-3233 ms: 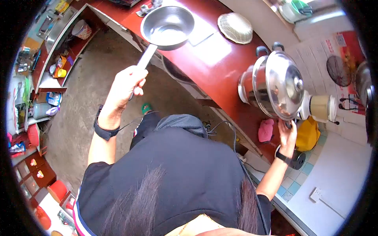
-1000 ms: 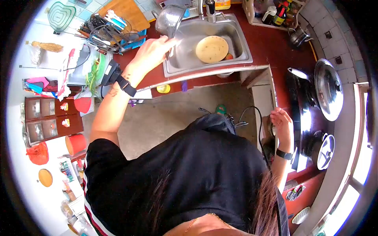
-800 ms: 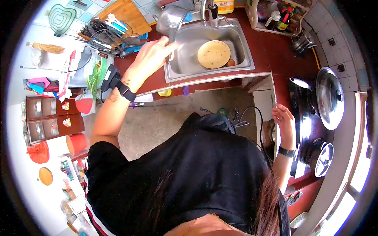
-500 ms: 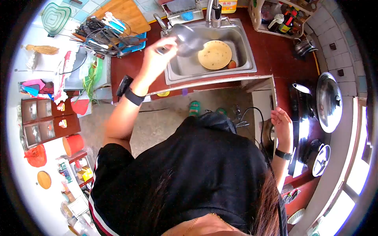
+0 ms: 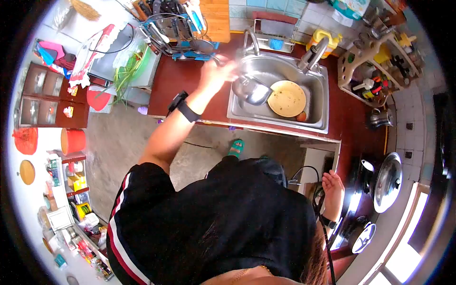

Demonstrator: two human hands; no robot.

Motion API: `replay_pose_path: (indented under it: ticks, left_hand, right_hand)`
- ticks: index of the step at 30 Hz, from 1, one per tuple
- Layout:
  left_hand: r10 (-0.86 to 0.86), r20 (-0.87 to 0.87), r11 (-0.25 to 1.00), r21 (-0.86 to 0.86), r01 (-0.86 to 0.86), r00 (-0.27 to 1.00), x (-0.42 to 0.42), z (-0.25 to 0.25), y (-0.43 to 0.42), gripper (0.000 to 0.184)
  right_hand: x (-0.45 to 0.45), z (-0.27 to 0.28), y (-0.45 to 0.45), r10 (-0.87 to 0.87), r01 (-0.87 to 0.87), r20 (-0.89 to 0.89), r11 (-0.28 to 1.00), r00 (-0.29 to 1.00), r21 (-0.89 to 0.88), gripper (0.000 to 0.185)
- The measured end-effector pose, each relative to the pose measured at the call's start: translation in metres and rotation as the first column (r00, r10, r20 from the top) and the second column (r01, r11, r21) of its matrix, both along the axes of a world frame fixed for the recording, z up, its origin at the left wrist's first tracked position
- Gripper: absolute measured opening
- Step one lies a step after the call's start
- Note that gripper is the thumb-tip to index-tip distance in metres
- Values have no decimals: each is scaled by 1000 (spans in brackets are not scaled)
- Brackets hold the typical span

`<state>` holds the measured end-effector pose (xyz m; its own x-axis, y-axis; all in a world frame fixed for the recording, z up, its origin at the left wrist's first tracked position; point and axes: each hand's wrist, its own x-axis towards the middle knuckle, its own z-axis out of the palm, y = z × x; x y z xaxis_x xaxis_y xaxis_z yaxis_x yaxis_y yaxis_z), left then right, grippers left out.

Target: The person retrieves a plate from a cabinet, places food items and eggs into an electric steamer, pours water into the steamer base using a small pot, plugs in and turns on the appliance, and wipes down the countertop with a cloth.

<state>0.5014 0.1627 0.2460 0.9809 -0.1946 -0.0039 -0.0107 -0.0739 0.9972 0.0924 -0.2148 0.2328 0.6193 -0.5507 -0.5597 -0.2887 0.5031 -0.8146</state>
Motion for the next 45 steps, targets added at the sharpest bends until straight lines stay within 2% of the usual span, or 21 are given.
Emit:
replay_pose_path:
  ticks: [2, 5, 9, 11, 15, 16, 19, 20, 21, 23, 24, 25, 27, 28, 31, 33, 35, 37, 39, 42, 45]
  left_hand:
    - [82, 38, 992, 88, -85, 996, 18, 7, 17, 19]
    - [81, -56, 991, -99, -87, 995, 44, 22, 39, 20]
    - [177, 213, 952, 211, -223, 961, 78, 43, 66, 27]
    - [243, 266, 905, 285, -317, 933, 104, 45, 94, 33]
    - [281, 180, 769, 546, -333, 943, 181, 33, 169, 55]
    - [289, 241, 685, 624, -376, 926, 192, 37, 178, 60]
    - [246, 172, 577, 765, -286, 954, 232, 28, 205, 65]
    - [258, 215, 513, 796, -322, 942, 253, 12, 214, 66]
    - [275, 141, 559, 781, -277, 951, 258, 13, 215, 66]
    - [221, 230, 472, 825, -311, 948, 284, -10, 228, 67]
    - [232, 94, 568, 795, -214, 968, 273, 3, 222, 67]
    - [204, 129, 520, 826, -219, 970, 288, -11, 230, 65]
    - [89, 119, 471, 870, -147, 989, 274, 4, 222, 64]
    - [126, 104, 480, 864, -152, 987, 273, 0, 221, 63]
    - [97, 200, 413, 883, -222, 975, 275, -16, 223, 58]
    - [213, 141, 455, 861, -226, 967, 268, -13, 215, 58]
    - [136, 188, 412, 882, -228, 973, 276, -25, 224, 64]
    - [251, 253, 424, 839, -341, 934, 261, -3, 217, 65]
    - [274, 359, 403, 800, -445, 892, 277, -18, 228, 61]
    - [237, 238, 456, 829, -324, 942, 259, 12, 210, 58]
    - [241, 123, 497, 837, -231, 963, 267, 11, 211, 55]
  right_hand:
    - [13, 3, 11, 2, -3, -13, 1000, 1000, -16, 27]
    - [29, 4, 25, 10, -10, -9, 1000, 1000, -2, 28]
    - [41, 8, 43, 27, -28, -43, 999, 999, -34, 30]
    - [40, 4, 43, 52, -53, -38, 998, 998, -18, 32]
    - [43, 13, 59, 142, -144, -24, 978, 990, -148, 33]
    - [44, 5, 54, 33, -34, -53, 999, 998, -27, 33]
    - [42, -3, 58, 25, -26, -33, 1000, 999, -13, 33]
    - [43, -2, 61, 20, -21, -43, 1000, 999, -17, 33]
    - [45, -2, 64, 14, -15, -55, 1000, 998, -21, 33]
    - [48, -4, 69, -6, 5, -46, 1000, 999, -17, 33]
    - [48, -6, 71, -22, 22, -36, 1000, 999, -9, 33]
    - [42, -4, 75, -41, 41, -40, 999, 998, 1, 33]
    - [34, 0, 85, -83, 84, -65, 996, 994, 5, 31]
    - [36, 2, 88, -102, 102, -63, 995, 993, 4, 30]
    - [26, 0, 93, -120, 122, -66, 992, 991, 16, 28]
    - [16, 1, 96, -131, 132, -56, 991, 990, 10, 28]
    - [-2, 9, 100, -222, 221, -125, 975, 967, -24, 27]
    - [-18, -2, 97, -238, 236, -127, 971, 963, -35, 28]
    - [-34, -1, 97, -251, 251, -124, 968, 960, -22, 32]
    - [-68, -11, 89, -167, 168, -96, 986, 981, 1, 40]
    - [-79, -19, 96, -257, 258, -114, 966, 960, -9, 39]
